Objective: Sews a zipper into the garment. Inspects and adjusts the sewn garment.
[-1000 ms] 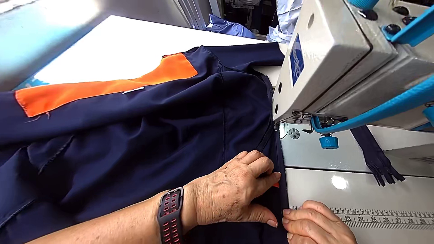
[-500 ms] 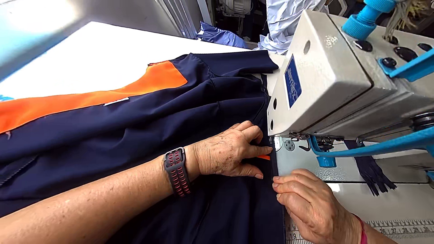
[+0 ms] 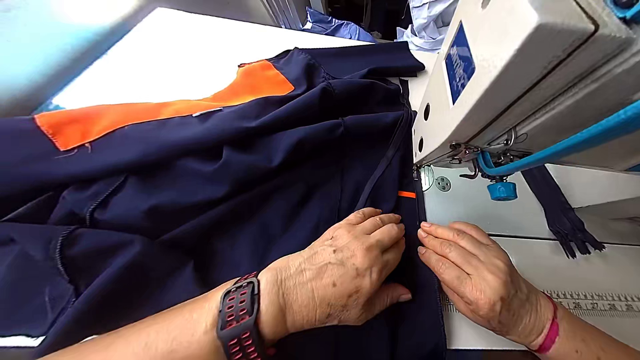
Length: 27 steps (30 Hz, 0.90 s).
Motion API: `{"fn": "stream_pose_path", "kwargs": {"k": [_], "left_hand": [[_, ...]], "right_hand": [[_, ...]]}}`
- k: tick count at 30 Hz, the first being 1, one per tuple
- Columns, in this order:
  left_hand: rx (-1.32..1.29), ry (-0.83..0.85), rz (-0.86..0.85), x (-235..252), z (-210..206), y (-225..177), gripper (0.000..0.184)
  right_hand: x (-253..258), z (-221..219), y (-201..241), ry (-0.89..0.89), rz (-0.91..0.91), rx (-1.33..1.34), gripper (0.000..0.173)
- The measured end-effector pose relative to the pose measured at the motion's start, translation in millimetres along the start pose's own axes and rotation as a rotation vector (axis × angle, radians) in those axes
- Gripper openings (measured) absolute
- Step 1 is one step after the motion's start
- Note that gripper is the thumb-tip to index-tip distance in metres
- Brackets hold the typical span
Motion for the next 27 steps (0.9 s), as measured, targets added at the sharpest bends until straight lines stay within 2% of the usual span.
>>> {"fn": "stream_pose_path", "kwargs": {"k": [4,6,11,16,24,27], "left_hand": [[-0.057,0.016,-0.014,13.1,-9.0,12.2,0.087],[-0.061,0.036,-0.033,11.3,-13.4,16.3,0.091],[-0.069,0.062,-0.037,9.0,-13.1,18.1,0.089],[-0.117,0.061,-0.033,8.1,-14.0,20.4,0.088],[-0.088,0.067,-0.025,9.6,-12.2,19.1,0.083],[-0.073,0.067,-0.016,8.7,-12.3,17.6,0.082]], "right_hand": [[-0.1,-0.3,2.6,-0.008,-0.017,-0.02,0.024],[-6.0,1.5,8.5,-0.008,-0.027,-0.026,0.023],[-22.7,4.4,35.4,-0.036,-0.027,0.042,0.02],[-24.9,7.1,23.6,-0.071,-0.064,0.3,0.02],[-22.2,12.1,21.5,0.036,0.04,0.203,0.021],[-19.3,20.0,7.9,0.115,0.012,0.316,0.023]]}}
Point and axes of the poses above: each hand's wrist, its own x-axis towards the middle knuckle, its own z-axis out of the back of the hand, y = z × x, the point moved 4 cm from there along x, towards the middle knuckle, and after that the axes turned 7 degrees about y, right-handed, at the moved point
